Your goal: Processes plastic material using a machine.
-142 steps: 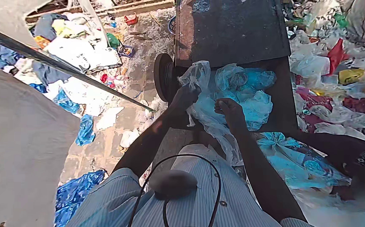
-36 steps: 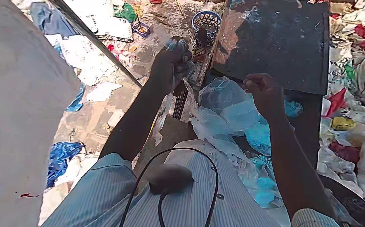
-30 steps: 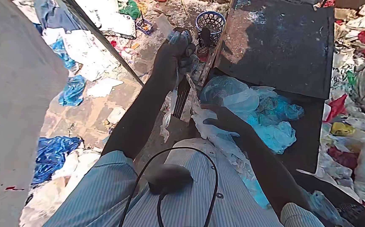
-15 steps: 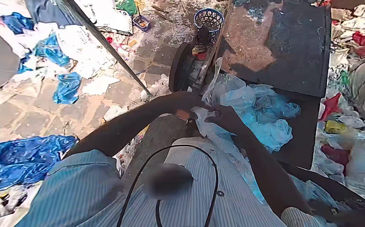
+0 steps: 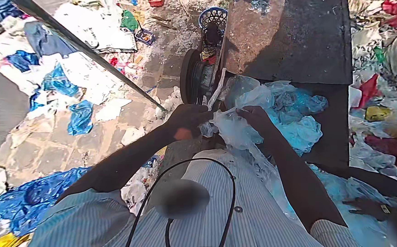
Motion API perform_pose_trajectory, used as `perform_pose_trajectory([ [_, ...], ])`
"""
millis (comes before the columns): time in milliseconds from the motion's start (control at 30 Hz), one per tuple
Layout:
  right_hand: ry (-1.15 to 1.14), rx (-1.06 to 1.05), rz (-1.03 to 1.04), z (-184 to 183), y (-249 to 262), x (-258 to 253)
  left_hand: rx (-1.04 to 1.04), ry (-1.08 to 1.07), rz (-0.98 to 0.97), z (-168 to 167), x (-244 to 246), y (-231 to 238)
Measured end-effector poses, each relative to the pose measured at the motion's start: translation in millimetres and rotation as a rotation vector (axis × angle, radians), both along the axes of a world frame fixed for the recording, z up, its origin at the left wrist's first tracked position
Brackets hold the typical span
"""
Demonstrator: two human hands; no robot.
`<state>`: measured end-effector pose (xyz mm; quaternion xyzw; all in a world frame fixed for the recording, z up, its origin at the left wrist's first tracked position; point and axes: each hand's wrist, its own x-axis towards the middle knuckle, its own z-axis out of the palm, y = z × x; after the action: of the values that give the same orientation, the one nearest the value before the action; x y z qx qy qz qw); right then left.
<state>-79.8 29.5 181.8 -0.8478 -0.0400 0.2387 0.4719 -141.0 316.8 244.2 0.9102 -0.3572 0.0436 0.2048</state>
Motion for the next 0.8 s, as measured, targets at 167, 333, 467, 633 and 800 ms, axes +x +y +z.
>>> perform_pose_trajectory([
  [167,-0.178,-0.144,0.151,8,-5,15,-0.038,0.063,-0.019,0,5,-3],
  [333,-0.712,-0.105,0.094,59,10,-23,0.055,0.346,0.13,25,45,-17],
  [467,-0.907,-0.121,0.029,46,37,-65,0.105,0.645,0.212,47,78,-36],
  [633,-0.936,-0.19,-0.051,29,38,-68,0.205,0.794,0.126,69,97,-66],
  [800,-0.709,-0.056,-0.093,41,20,-65,0.324,0.823,-0.03,77,123,-91],
])
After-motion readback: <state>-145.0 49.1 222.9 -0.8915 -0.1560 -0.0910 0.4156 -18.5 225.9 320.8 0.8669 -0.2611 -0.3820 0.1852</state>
